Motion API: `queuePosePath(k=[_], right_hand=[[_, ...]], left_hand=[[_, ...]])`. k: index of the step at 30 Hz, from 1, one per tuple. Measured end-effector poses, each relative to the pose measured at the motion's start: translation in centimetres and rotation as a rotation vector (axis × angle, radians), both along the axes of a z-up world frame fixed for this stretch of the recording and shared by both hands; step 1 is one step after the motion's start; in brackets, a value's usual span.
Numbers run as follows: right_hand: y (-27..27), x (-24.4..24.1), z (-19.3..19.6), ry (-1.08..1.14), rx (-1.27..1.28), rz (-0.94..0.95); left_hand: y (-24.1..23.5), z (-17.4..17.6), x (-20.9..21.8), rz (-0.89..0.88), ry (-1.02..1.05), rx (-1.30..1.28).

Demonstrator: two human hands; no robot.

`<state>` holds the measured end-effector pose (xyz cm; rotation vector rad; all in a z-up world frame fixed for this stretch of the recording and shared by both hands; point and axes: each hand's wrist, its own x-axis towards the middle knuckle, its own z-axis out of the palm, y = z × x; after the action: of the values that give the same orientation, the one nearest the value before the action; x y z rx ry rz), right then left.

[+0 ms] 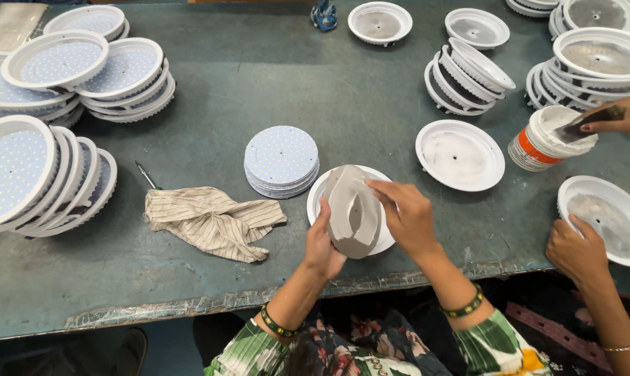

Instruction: The person repeatedly picks up circular LED modules, applies a white compound to the back surface using a small rectangular tool, and places them into a stack. The process is repeated for multiple units on a factory table.

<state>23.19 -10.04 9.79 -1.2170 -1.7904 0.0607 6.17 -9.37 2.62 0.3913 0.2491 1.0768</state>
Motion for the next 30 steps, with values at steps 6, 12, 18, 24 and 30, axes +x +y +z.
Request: queuePosePath(k=[6,12,18,24,30], right_hand=[[-3.0,-3.1,-1.3,-0.026,0.013,0.071],[-1.4,0.5,-1.4,0.018,-0.022,-0.02],[-0.4,0.6,-2.6,-0.003,-0.058,-0.023],[-5.0,-2.6,-4.1,-0.01,-0.1,-0.034],[-6.7,-2.6,-2.3,0.042,-0.075,0.034]], left_hand=[[0.1,1.4,0.0,0.134,0.026,0.093],[-0.1,2.8,-0.5,0.086,0.027,0.107],[0.2,2.7,0.1,0.171,0.065,0.166],[1.5,0.4,1.7,0.257,-0.119,0.132],[1.7,0.3,0.7,0.243,-0.019,0.087]])
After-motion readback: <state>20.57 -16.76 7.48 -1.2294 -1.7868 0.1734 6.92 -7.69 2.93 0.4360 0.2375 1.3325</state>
